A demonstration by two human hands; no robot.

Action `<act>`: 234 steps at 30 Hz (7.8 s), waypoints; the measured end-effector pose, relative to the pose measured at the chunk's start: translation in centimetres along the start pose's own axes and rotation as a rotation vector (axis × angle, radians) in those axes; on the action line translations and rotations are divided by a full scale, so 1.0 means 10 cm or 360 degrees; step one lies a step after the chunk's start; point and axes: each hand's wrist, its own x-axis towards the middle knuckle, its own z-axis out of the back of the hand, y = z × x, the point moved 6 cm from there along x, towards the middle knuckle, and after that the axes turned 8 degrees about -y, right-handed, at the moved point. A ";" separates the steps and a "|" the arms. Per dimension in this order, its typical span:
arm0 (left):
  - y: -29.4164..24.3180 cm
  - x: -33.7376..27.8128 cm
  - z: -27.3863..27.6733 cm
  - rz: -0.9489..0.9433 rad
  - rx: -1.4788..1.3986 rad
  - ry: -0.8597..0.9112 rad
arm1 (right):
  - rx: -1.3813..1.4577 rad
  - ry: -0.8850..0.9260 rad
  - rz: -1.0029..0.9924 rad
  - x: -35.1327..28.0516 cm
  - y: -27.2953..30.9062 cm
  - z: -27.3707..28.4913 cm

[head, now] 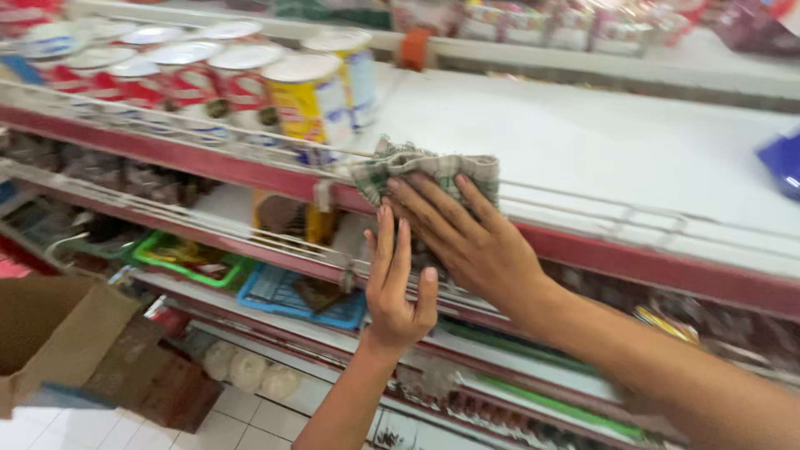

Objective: The person wipes a shelf with a cloth, then sits on a small stool to restock detergent gel packets. They pick up each packet, scan it with a handheld barcode scanner, and place it on the shelf.

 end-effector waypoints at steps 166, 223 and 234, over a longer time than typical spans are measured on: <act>-2.82 -4.21 -3.29 0.0286 -0.1504 0.2102 | 0.0700 -0.0368 -0.3646 -7.00 1.73 0.46; 1.88 -3.93 0.19 0.0922 -0.0512 0.1187 | 0.1154 0.0061 -0.1721 -2.36 4.38 -1.53; 3.14 -3.83 1.43 0.1527 -0.0787 0.0578 | 0.1707 0.0261 -0.1216 -0.64 5.15 -1.85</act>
